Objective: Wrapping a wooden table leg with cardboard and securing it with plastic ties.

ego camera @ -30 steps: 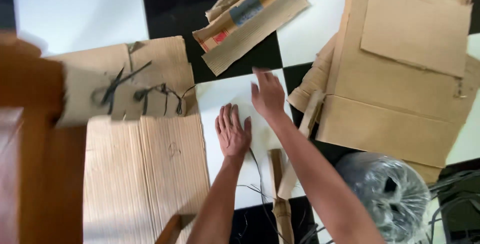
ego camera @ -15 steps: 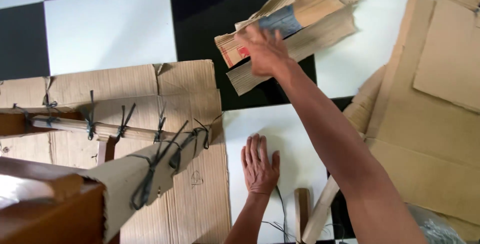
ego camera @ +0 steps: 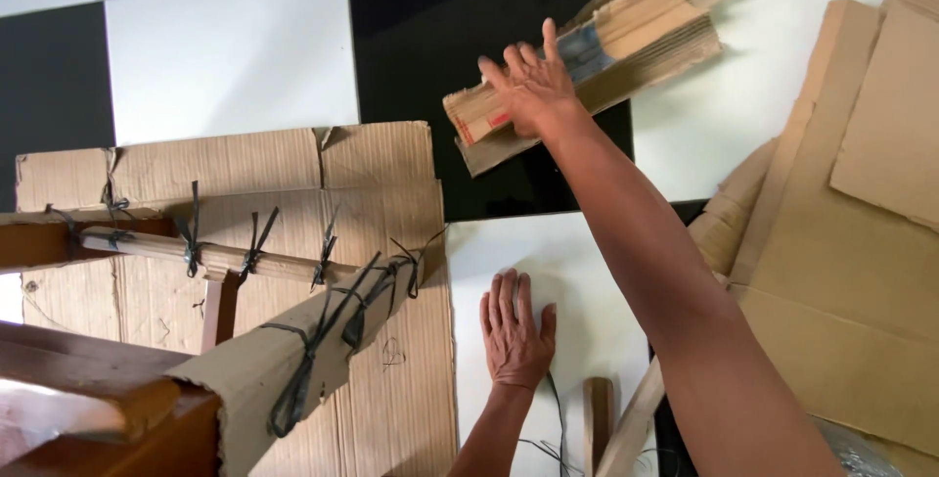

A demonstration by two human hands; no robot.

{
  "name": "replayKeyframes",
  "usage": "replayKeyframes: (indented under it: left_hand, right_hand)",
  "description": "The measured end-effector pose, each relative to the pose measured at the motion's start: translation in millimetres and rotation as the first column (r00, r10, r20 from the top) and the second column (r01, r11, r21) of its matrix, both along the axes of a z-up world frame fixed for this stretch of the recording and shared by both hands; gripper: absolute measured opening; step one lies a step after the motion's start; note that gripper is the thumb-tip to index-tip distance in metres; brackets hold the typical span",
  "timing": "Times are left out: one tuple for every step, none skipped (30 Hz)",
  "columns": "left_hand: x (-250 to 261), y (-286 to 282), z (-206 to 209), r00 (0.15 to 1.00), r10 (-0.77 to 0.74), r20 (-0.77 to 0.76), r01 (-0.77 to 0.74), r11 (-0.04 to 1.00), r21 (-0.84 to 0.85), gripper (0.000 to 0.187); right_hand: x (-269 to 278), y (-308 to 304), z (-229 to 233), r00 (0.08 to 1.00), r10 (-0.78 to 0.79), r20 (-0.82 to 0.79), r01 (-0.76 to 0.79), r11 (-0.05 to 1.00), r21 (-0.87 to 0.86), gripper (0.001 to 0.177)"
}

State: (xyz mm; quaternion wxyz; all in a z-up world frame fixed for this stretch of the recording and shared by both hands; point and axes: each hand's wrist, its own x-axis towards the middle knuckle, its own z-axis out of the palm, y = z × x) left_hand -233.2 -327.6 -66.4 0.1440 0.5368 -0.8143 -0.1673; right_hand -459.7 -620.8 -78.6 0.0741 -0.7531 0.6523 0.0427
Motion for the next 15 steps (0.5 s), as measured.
replayKeyframes:
  left_hand:
    - [0.5,-0.1,-4.4,1.0,-0.004,-0.003,0.004,1.0,-0.002,0.058]
    - [1.6,1.8,-8.3,1.0,-0.008,0.027,0.009,1.0,-0.008,0.06]
    - [2.6,4.4,-12.6,0.998,-0.012,0.056,0.013,1.0,-0.014,0.062]
    - [2.6,4.3,-16.3,0.998,-0.019,0.053,0.02,1.0,-0.008,0.062]
    - [2.5,4.9,-20.2,1.0,0.0,0.031,0.004,0.991,-0.137,0.058]
    - [1.8,4.2,-24.3,1.0,0.014,0.003,-0.013,0.964,-0.265,0.055]
    - [0.3,2.5,-22.6,1.0,0.003,-0.003,-0.004,0.965,-0.263,0.055]
    - [0.4,3.0,-20.8,1.0,-0.001,0.011,0.004,0.97,-0.242,0.055]
    - [1.2,4.3,-19.4,1.0,-0.005,0.025,0.011,0.975,-0.22,0.055]
    - [1.8,4.3,-21.1,1.0,-0.012,0.021,0.016,0.977,-0.214,0.055]
    - [2.8,5.3,-23.0,1.0,-0.019,0.022,0.023,0.976,-0.217,0.054]
    - [3.6,5.9,-25.4,0.999,-0.026,0.023,0.03,0.974,-0.222,0.052]
    - [5.1,5.1,-44.3,0.999,-0.032,0.018,0.036,0.975,-0.218,0.052]
    - [7.6,6.3,-63.3,0.999,-0.047,-0.018,0.039,0.951,-0.307,0.05]
    - [10.0,9.4,-82.2,0.997,-0.063,-0.053,0.038,0.918,-0.394,0.049]
  right_hand:
    - [-0.4,6.6,5.9,1.0,-0.004,-0.003,0.004,1.0,-0.002,0.095]
    - [-0.1,14.9,11.4,1.0,-0.021,0.019,0.02,0.999,0.033,0.077]
    - [0.3,24.1,16.7,0.998,-0.039,0.041,0.036,0.997,0.068,0.06]
    - [-5.3,32.3,-0.6,0.998,-0.046,0.037,0.043,0.996,0.073,0.06]
    - [-10.9,41.6,-18.1,0.999,0.013,0.035,-0.016,0.997,0.076,0.067]
    - [-18.2,50.5,-34.3,0.997,0.068,0.031,-0.07,0.995,0.075,0.076]
    - [-18.1,66.5,-30.3,0.998,0.057,0.025,-0.059,0.995,0.078,0.076]
    - [-15.3,83.9,-27.3,0.992,0.114,0.058,-0.11,0.992,-0.066,0.065]
    - [-11.7,102.2,-24.5,0.981,0.174,0.081,-0.154,0.965,-0.211,0.055]
    - [-6.5,121.3,-13.1,0.983,0.167,0.078,-0.148,0.968,-0.204,0.055]
    - [-0.4,141.1,-1.8,0.976,0.209,0.057,-0.179,0.927,-0.33,0.035]
    - [5.7,160.4,9.8,0.968,0.248,0.029,-0.209,0.868,-0.451,0.015]
    - [12.4,178.1,22.6,0.97,0.241,0.025,-0.206,0.871,-0.446,0.015]
    - [20.6,197.4,35.3,0.965,0.258,0.035,-0.21,0.85,-0.482,0.004]
    - [29.3,218.1,48.1,0.96,0.276,0.045,-0.214,0.828,-0.518,0.013]
